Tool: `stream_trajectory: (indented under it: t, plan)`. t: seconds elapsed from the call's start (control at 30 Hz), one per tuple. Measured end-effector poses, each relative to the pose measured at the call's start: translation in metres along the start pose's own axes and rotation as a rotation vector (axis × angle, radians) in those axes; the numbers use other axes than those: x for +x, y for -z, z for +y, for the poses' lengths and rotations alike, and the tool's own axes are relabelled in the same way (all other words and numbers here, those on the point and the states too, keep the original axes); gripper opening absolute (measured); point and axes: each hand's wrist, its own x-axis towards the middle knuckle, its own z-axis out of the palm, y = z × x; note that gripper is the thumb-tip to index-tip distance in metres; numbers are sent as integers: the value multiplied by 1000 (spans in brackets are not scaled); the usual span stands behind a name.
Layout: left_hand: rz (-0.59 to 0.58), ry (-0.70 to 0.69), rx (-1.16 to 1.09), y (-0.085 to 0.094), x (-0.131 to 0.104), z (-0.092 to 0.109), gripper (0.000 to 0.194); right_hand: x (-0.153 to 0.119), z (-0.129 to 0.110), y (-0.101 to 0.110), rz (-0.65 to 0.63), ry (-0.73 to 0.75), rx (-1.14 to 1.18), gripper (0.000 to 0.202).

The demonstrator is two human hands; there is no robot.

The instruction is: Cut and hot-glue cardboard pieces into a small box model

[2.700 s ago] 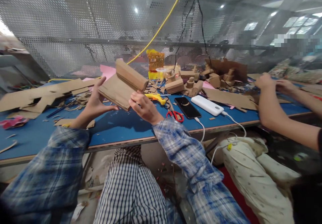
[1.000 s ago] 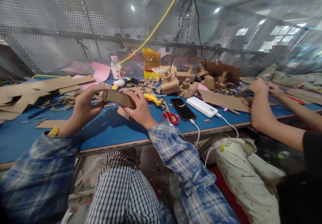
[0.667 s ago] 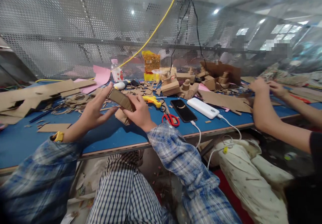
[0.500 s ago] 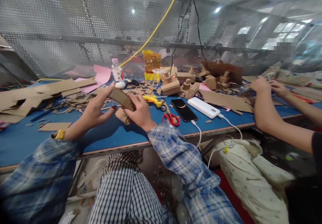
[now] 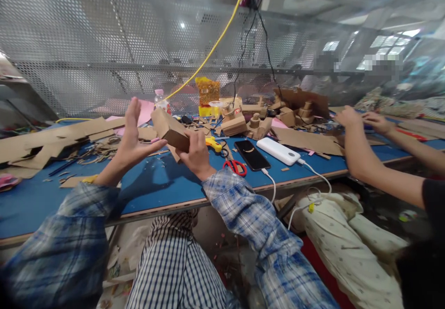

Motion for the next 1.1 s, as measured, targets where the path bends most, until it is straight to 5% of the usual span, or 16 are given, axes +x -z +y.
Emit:
stream_trajectory:
  t: [0.1, 0.57, 1.1]
  plan:
    - [13, 61, -59, -8, 5, -10, 117, -1, 10, -1, 8, -31, -91, 42]
    - [-17, 155, -149, -10, -9, -31, 122, -1, 16, 4, -105, 155, -176, 42]
    - [-8, 175, -96, -12, -17, -40, 112, -2, 9, 9, -182, 145, -189, 40]
